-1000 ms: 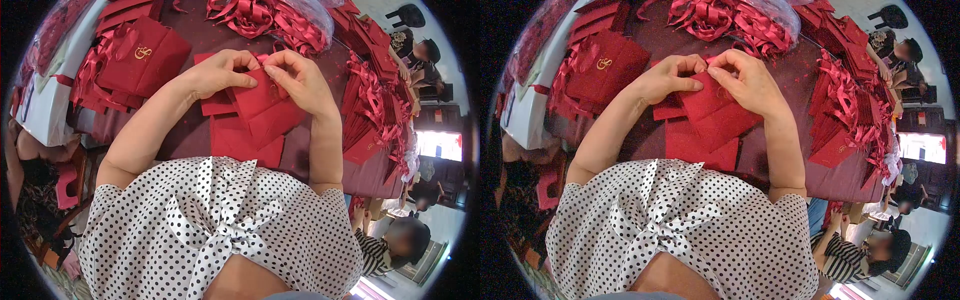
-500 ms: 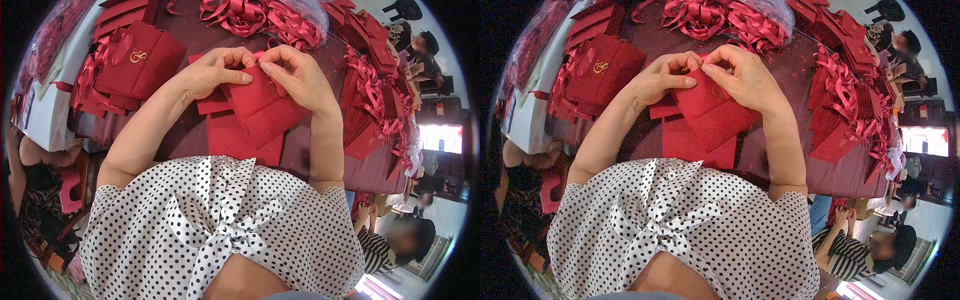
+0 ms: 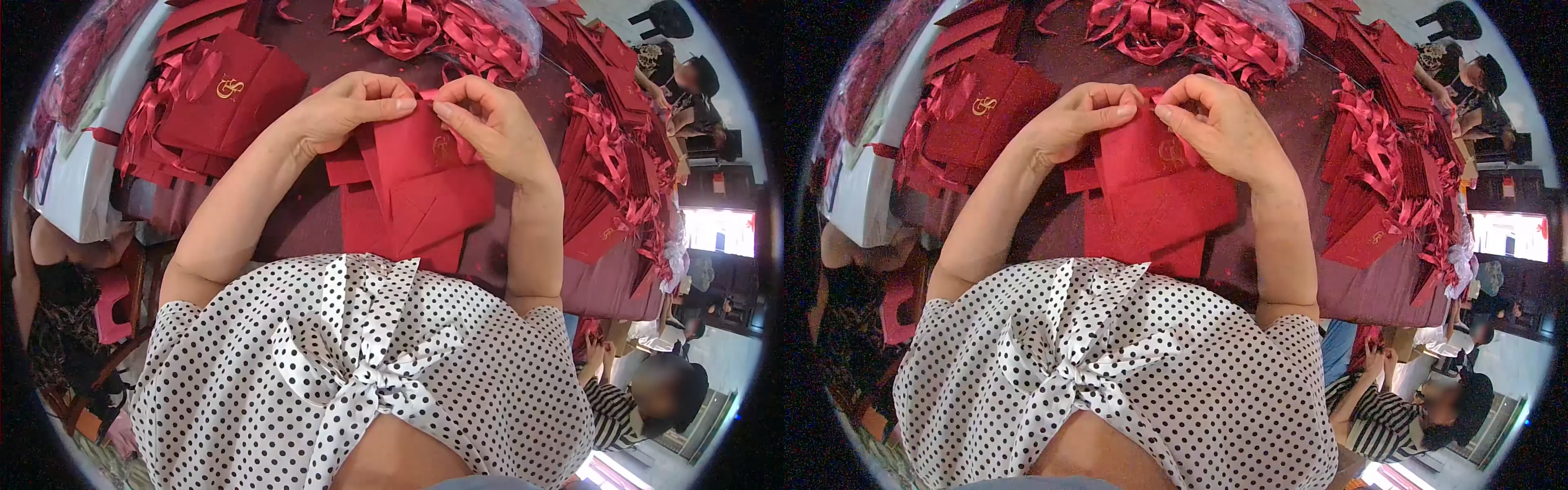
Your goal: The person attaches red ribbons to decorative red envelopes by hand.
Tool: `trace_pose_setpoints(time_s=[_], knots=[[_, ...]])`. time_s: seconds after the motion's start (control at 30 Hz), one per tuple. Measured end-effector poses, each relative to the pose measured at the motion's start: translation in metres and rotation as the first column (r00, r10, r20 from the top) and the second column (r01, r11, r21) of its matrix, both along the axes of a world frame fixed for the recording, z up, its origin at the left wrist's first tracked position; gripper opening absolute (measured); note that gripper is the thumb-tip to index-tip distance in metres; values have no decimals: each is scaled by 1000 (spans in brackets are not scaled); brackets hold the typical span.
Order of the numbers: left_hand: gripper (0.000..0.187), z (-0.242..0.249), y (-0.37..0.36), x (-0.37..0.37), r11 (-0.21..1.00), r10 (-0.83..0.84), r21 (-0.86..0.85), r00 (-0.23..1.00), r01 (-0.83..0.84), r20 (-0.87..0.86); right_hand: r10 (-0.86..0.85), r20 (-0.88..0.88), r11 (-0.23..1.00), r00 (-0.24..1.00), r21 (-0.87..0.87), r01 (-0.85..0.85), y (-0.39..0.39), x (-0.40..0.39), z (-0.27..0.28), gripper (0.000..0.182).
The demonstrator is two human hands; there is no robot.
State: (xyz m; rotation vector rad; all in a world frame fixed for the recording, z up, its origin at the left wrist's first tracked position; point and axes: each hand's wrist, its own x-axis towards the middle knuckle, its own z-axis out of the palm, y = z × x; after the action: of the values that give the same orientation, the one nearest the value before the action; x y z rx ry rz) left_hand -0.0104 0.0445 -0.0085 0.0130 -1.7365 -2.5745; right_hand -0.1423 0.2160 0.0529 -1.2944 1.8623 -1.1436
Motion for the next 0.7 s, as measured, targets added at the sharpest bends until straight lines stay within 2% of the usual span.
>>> trace_pose_setpoints(time_s=[0.03, 0.13, 0.2, 0.23, 0.33, 0.4, 0.43, 0.5, 0.6, 0.63, 0.7], knots=[[15, 3, 3, 1, 998, 21, 59, 999, -24, 48, 1, 0, 1000, 1000, -1, -1, 0, -1, -1, 19], [18, 3, 6, 1, 988, 23, 149, 999, -30, 46, 21, -102, 998, 995, -62, -27, 0, -3, -3, 18], [18, -1, 2, 0, 995, 14, 101, 1000, -12, -24, -16, -29, 1000, 999, 26, 16, 1, 0, 3, 19], [18, -3, 0, -1, 999, -1, 52, 996, 5, -93, -16, -29, 1000, 999, 26, 17, 1, 0, 4, 19], [17, 0, -2, 1, 998, -65, -15, 989, 63, -134, -24, -49, 999, 999, 21, 25, 2, -4, 3, 18], [17, -3, -4, 0, 999, -51, -27, 989, 47, -135, 52, -155, 996, 987, -70, -63, 2, -7, -4, 12], [16, -4, -4, 0, 999, -38, -39, 990, 32, -138, 52, -153, 996, 987, -68, -63, 1, -7, -4, 12], [15, -1, -2, 1, 999, -26, -35, 992, 21, -127, 56, -199, 979, 978, -181, -93, -1, -5, -6, 15], [15, -1, -1, 2, 999, -48, -1, 994, 48, -98, 77, -210, 973, 975, -200, -120, -1, -5, -7, 15], [16, -2, -1, 2, 996, -82, 31, 993, 85, -81, 78, -210, 972, 975, -200, -121, 0, -3, -4, 15], [15, -4, -1, 1, 996, -89, 12, 987, 91, -131, 74, -79, 996, 994, -52, -78, 2, 1, 4, 15]])
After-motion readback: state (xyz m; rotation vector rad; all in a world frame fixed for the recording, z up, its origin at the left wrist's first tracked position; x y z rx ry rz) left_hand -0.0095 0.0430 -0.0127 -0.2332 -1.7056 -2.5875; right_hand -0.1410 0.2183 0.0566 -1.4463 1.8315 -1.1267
